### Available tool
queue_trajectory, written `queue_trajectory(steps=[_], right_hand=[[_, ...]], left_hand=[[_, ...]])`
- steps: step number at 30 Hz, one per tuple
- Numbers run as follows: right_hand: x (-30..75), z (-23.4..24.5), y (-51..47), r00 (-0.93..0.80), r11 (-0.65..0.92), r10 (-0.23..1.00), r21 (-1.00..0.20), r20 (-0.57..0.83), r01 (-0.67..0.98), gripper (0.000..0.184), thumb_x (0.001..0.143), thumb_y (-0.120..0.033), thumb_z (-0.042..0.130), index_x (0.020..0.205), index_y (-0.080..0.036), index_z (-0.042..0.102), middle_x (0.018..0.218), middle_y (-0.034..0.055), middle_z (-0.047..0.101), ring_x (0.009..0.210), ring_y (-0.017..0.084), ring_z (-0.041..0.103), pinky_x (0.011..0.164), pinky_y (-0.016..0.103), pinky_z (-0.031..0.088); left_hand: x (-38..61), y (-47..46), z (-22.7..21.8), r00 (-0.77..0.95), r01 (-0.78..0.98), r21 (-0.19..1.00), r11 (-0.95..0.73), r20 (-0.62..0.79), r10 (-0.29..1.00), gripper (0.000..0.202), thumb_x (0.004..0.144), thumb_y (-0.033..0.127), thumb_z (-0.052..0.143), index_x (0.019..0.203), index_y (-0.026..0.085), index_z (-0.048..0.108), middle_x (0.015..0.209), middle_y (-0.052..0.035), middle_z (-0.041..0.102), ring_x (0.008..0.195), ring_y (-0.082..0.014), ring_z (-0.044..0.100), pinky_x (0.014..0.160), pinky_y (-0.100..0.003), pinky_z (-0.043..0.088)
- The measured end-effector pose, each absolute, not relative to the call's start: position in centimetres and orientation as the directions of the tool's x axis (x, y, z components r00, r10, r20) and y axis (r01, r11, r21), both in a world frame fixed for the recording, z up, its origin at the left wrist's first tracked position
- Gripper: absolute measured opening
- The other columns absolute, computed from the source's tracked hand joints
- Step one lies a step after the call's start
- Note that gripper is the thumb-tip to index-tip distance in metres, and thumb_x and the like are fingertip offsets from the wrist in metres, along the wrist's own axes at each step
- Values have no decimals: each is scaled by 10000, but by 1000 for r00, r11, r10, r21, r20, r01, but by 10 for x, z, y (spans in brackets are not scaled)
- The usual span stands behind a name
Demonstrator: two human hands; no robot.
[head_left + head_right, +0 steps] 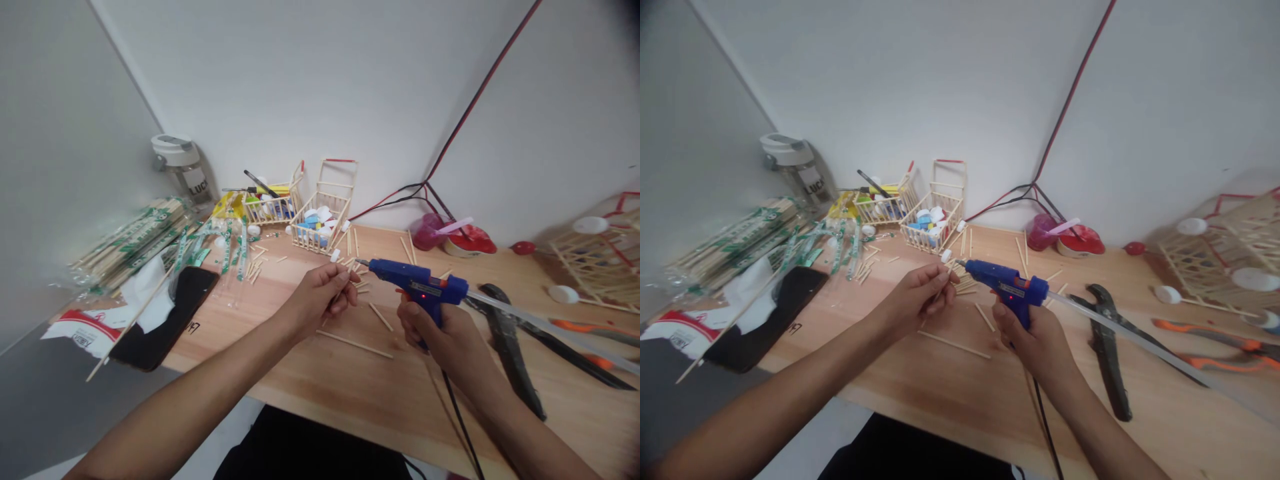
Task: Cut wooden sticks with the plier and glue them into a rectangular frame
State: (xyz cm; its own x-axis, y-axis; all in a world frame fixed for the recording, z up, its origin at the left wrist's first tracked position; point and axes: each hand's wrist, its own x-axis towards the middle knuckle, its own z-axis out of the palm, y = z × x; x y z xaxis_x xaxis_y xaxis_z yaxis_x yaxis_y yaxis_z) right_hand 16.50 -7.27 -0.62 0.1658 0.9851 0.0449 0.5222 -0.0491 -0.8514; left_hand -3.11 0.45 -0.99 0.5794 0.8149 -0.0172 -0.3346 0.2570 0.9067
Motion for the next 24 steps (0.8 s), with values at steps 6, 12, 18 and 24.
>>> queue_trajectory(steps=[6,12,18,24], right_hand=[[165,-4,-73,141,-114,989,-856,-48,504,467,830,-617,467,614,-204,446,517,-13,436,474,122,418,454,257,328],[165,-3,-73,133,-95,991,-857,-31,506,470,834,-605,472,592,-203,441,511,-13,442,472,118,412,457,252,325],[166,-6,-73,148,-101,989,-865,-32,492,468,833,-603,484,600,-198,466,516,-3,462,482,126,430,468,259,348],[166,-6,-73,142,-94,989,-878,-30,469,468,835,-609,485,607,-201,456,520,-4,450,483,127,425,458,257,333]], left_hand=[[-32,4,-10,584,-336,904,263,-20,812,229,879,357,553,887,128,562,634,7,589,388,-13,342,383,-156,176],[-32,3,-8,582,-331,906,264,-24,813,230,880,354,551,890,124,561,639,6,589,388,-12,343,381,-154,172],[-33,3,-9,585,-329,909,257,-18,811,236,884,364,544,885,129,558,636,7,586,387,-13,339,379,-155,167],[-32,3,-8,576,-324,910,260,-28,817,247,867,381,562,882,134,562,641,10,593,389,-16,337,386,-158,181]])
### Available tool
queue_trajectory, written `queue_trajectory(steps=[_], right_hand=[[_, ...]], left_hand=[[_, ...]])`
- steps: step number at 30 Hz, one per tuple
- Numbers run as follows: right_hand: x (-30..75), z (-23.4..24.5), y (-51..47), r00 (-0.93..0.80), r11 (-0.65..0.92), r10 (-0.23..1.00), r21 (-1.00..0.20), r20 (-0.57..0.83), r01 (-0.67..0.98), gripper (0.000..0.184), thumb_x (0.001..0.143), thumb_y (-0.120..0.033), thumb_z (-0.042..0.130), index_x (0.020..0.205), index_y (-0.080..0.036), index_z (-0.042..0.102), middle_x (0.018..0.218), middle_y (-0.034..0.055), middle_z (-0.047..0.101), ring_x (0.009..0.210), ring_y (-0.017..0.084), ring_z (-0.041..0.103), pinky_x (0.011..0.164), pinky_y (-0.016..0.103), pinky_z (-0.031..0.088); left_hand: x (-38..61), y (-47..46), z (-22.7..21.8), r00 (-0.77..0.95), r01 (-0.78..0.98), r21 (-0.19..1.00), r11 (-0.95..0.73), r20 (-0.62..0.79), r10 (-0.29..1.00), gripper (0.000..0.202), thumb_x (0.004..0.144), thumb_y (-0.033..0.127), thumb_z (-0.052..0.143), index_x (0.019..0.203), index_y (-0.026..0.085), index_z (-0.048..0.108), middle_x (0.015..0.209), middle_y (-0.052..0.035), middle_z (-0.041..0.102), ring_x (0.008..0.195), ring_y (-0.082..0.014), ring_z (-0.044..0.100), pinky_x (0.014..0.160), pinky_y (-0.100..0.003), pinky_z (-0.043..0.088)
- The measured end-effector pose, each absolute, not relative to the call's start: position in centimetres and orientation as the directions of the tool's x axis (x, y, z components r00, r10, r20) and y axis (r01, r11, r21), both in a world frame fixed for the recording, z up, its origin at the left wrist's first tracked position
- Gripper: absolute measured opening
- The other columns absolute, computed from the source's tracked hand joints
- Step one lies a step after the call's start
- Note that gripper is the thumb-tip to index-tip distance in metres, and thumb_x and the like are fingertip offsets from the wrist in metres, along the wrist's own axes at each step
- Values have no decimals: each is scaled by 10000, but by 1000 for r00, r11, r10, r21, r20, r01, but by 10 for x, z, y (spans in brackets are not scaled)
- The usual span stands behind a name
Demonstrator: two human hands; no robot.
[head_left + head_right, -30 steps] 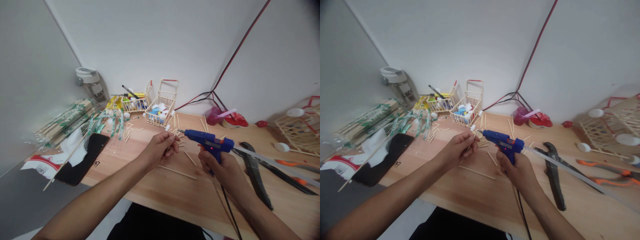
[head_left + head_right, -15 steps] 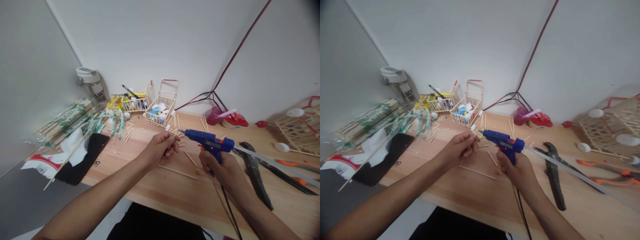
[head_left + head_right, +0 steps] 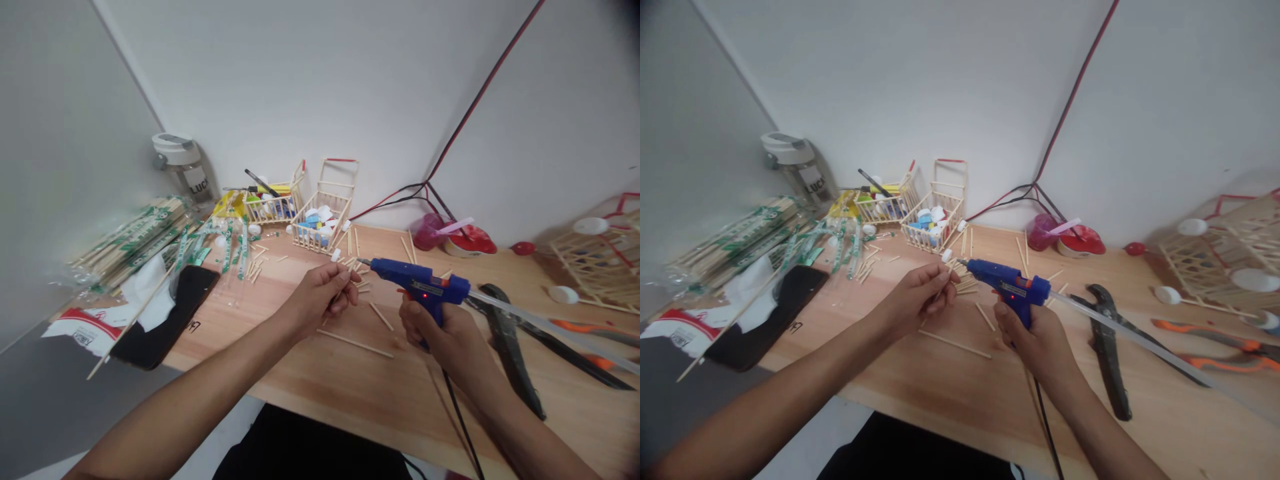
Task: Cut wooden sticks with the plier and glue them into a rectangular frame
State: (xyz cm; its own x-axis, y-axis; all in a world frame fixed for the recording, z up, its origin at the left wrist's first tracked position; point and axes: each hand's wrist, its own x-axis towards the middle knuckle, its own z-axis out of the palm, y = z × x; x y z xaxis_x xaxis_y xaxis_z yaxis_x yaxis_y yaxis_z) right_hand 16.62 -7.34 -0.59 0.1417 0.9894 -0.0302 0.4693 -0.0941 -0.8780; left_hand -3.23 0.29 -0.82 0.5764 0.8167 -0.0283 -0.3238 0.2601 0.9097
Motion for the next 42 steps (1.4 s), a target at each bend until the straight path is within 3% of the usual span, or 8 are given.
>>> queue_trajectory(steps=[42], right_hand=[[167,-8,-73,150,-89,988,-865,-16,493,461,821,-616,497,630,-197,490,504,-7,463,462,125,428,437,255,339]], left_hand=[[-33,3,-10,590,-331,905,266,-21,807,284,851,416,576,889,136,558,650,6,593,390,-19,338,395,-172,178]])
